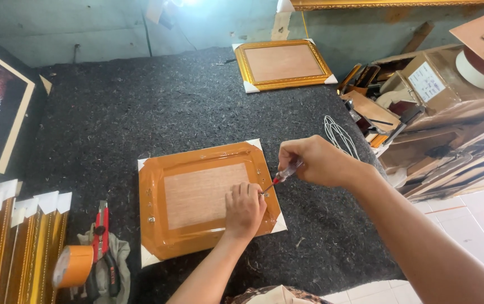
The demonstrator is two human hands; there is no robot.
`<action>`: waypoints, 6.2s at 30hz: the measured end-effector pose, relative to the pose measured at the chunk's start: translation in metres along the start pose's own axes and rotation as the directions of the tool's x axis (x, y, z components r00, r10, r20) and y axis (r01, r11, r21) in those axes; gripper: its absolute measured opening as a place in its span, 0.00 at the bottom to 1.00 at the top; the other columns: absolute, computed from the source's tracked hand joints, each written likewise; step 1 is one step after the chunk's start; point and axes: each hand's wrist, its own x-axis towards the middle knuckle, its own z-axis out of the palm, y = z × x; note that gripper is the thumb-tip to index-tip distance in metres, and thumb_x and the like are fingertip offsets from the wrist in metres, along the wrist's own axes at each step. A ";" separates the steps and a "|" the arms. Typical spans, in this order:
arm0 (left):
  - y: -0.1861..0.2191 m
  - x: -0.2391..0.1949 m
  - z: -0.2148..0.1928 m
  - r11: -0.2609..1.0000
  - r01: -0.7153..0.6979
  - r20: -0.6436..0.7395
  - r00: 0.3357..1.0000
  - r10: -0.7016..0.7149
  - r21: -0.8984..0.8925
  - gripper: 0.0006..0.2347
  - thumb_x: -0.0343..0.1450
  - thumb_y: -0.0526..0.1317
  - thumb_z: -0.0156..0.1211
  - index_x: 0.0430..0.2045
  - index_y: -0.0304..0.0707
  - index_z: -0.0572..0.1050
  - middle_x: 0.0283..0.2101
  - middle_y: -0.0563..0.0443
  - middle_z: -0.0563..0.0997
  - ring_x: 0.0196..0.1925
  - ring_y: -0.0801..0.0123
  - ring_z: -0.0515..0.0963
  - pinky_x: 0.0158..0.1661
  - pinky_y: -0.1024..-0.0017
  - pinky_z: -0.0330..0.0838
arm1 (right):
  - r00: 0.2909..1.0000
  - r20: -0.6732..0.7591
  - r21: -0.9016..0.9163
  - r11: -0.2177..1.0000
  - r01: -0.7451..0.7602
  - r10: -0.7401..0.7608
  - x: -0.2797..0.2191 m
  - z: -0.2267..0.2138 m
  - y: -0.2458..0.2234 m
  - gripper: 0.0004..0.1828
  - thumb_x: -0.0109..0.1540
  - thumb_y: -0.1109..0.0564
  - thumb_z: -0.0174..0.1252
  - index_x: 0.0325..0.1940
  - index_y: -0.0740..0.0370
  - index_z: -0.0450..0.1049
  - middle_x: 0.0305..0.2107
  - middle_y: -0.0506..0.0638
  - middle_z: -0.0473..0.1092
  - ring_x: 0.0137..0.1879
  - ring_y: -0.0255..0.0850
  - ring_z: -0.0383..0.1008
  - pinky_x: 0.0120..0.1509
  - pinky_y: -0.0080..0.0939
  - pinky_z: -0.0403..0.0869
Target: Attaching hanging hardware and wire to the back of picture frames using a screwdriver
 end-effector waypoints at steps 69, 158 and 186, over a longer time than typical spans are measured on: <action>0.010 0.017 -0.109 0.874 -0.085 -0.337 0.937 -0.093 -0.479 0.04 0.57 0.32 0.59 0.16 0.44 0.73 0.21 0.59 0.77 0.24 0.69 0.70 0.27 0.73 0.65 | 0.861 -0.073 0.992 0.126 0.010 0.503 -0.016 0.140 0.026 0.04 0.53 0.66 0.57 0.32 0.68 0.73 0.16 0.50 0.65 0.21 0.32 0.58 0.26 0.29 0.59; 0.083 0.001 -0.152 0.739 -0.010 -0.189 0.969 -0.159 -0.673 0.03 0.60 0.30 0.59 0.20 0.38 0.73 0.26 0.51 0.77 0.30 0.70 0.77 0.34 0.76 0.72 | 0.888 -0.196 0.914 0.406 0.011 0.416 -0.086 0.086 0.008 0.10 0.50 0.63 0.57 0.35 0.63 0.70 0.25 0.51 0.75 0.28 0.31 0.70 0.30 0.29 0.69; 0.031 0.030 -0.195 0.758 -0.305 -0.357 0.929 0.101 -0.577 0.02 0.63 0.36 0.59 0.22 0.39 0.73 0.25 0.56 0.78 0.26 0.73 0.75 0.31 0.77 0.67 | 0.850 -0.352 0.777 0.628 0.034 0.391 -0.065 0.063 -0.046 0.11 0.49 0.67 0.60 0.34 0.63 0.71 0.25 0.52 0.76 0.31 0.33 0.74 0.38 0.28 0.75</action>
